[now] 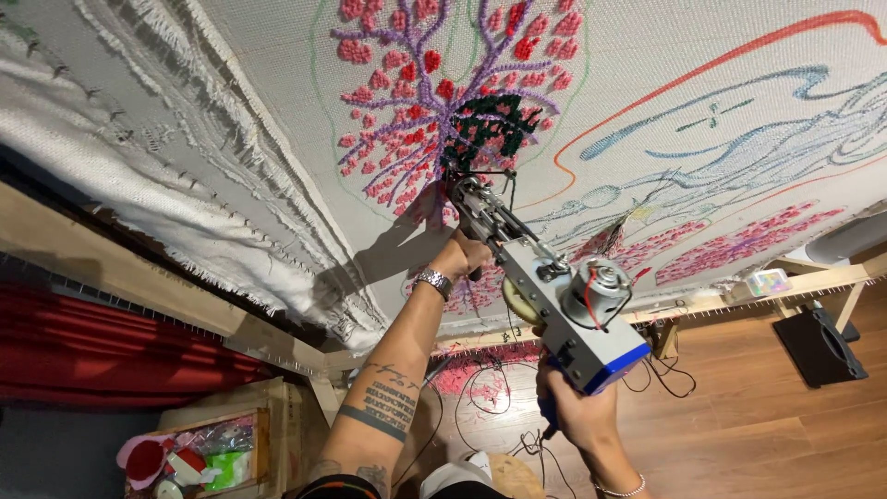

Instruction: Using a tufting gun to insert yarn into a rug backing stretched on a frame.

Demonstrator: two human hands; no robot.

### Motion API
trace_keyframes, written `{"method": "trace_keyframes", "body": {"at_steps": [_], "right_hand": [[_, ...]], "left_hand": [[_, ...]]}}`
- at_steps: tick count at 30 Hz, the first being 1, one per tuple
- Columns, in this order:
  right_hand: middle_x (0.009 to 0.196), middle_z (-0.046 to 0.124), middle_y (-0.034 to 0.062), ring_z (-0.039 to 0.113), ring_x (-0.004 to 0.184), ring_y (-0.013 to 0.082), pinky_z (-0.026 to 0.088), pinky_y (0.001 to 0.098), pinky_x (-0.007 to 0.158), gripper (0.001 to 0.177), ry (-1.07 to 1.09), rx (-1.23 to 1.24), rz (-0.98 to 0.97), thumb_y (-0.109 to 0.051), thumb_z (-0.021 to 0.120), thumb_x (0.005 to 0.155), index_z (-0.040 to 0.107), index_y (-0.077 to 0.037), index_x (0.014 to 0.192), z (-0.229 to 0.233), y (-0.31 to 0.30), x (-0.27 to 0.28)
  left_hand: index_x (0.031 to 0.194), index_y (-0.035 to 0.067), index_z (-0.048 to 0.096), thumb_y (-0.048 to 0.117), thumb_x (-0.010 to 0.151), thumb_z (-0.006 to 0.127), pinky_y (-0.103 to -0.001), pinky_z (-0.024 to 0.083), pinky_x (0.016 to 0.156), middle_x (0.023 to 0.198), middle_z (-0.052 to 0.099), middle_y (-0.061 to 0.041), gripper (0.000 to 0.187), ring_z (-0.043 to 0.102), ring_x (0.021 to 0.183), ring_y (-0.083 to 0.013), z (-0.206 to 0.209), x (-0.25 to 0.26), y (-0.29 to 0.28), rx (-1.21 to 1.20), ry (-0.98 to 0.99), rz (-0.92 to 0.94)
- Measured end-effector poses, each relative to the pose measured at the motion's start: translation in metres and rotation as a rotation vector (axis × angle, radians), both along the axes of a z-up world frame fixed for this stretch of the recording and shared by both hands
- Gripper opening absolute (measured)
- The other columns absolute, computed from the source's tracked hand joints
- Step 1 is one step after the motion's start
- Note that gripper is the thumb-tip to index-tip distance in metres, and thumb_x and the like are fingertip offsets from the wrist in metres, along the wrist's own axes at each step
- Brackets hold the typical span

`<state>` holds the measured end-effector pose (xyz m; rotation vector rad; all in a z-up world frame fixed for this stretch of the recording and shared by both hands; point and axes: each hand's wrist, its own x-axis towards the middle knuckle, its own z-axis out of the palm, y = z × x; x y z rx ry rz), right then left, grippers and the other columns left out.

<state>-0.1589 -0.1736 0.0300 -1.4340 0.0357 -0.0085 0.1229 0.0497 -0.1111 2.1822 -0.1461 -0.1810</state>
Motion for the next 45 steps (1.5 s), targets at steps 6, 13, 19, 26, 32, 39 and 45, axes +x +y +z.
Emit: {"method": "trace_keyframes", "body": {"at_steps": [6, 13, 19, 26, 32, 39, 45], "right_hand": [[0.072, 0.065, 0.0067, 0.059, 0.055, 0.0129, 0.048, 0.0267, 0.046, 0.026, -0.002, -0.047, 0.017, 0.004, 0.066, 0.083, 0.064, 0.005, 0.109, -0.011, 0.004, 0.001], [0.081, 0.067, 0.0076, 0.063, 0.065, 0.0124, 0.052, 0.0254, 0.054, 0.029, -0.065, -0.072, 0.029, 0.007, 0.068, 0.082, 0.063, 0.006, 0.111, -0.022, -0.003, -0.001], [0.083, 0.068, 0.0096, 0.063, 0.064, 0.0136, 0.051, 0.0261, 0.052, 0.029, -0.056, -0.033, 0.016, 0.010, 0.066, 0.082, 0.062, 0.007, 0.111, -0.026, -0.009, -0.003], [0.083, 0.067, 0.0104, 0.063, 0.064, 0.0157, 0.051, 0.0287, 0.052, 0.028, -0.031, 0.008, 0.014, 0.010, 0.065, 0.082, 0.061, 0.007, 0.109, -0.030, -0.020, -0.007], [0.076, 0.065, 0.0113, 0.062, 0.061, 0.0191, 0.052, 0.0325, 0.053, 0.023, -0.021, -0.007, 0.040, 0.005, 0.060, 0.081, 0.061, 0.007, 0.103, -0.020, -0.071, -0.017], [0.069, 0.059, 0.0155, 0.056, 0.056, 0.0242, 0.047, 0.0365, 0.051, 0.029, -0.033, 0.094, 0.060, 0.004, 0.057, 0.073, 0.059, 0.012, 0.101, 0.018, -0.096, -0.033], [0.074, 0.059, 0.0162, 0.053, 0.055, 0.0250, 0.045, 0.0378, 0.049, 0.036, 0.011, 0.137, 0.008, 0.005, 0.055, 0.070, 0.059, 0.013, 0.105, 0.025, -0.099, -0.038]], "left_hand": [[0.082, 0.000, 0.073, 0.001, 0.082, 0.071, -0.032, 0.054, 0.056, 0.072, 0.071, -0.006, 0.002, 0.061, 0.059, -0.0112, 0.013, 0.000, 0.005, -0.036, 0.051, -0.040], [0.119, 0.016, 0.077, 0.003, 0.089, 0.066, -0.027, 0.046, 0.047, 0.082, 0.073, 0.001, 0.034, 0.050, 0.052, -0.0065, 0.128, -0.052, -0.007, -0.387, 0.030, -0.124], [0.128, 0.021, 0.073, 0.015, 0.096, 0.066, -0.023, 0.050, 0.053, 0.087, 0.070, 0.008, 0.033, 0.056, 0.061, -0.0020, 0.120, -0.049, -0.007, -0.344, 0.019, -0.184], [0.112, 0.004, 0.076, 0.023, 0.091, 0.076, -0.027, 0.042, 0.048, 0.075, 0.067, -0.002, 0.028, 0.052, 0.058, -0.0093, 0.105, -0.046, -0.010, -0.325, 0.221, 0.007], [0.091, 0.006, 0.067, 0.022, 0.088, 0.080, -0.031, 0.038, 0.046, 0.067, 0.057, -0.002, 0.021, 0.046, 0.055, -0.0130, 0.107, -0.084, -0.025, -0.492, 0.246, 0.009], [0.080, 0.012, 0.055, 0.017, 0.088, 0.080, -0.030, 0.039, 0.051, 0.067, 0.053, 0.003, 0.027, 0.047, 0.059, -0.0093, 0.088, -0.102, -0.048, -0.723, 0.173, -0.056], [0.076, 0.010, 0.055, 0.022, 0.093, 0.070, -0.030, 0.041, 0.050, 0.070, 0.064, 0.003, 0.025, 0.052, 0.055, -0.0097, 0.136, -0.119, -0.047, -0.525, 0.198, -0.100]]}}
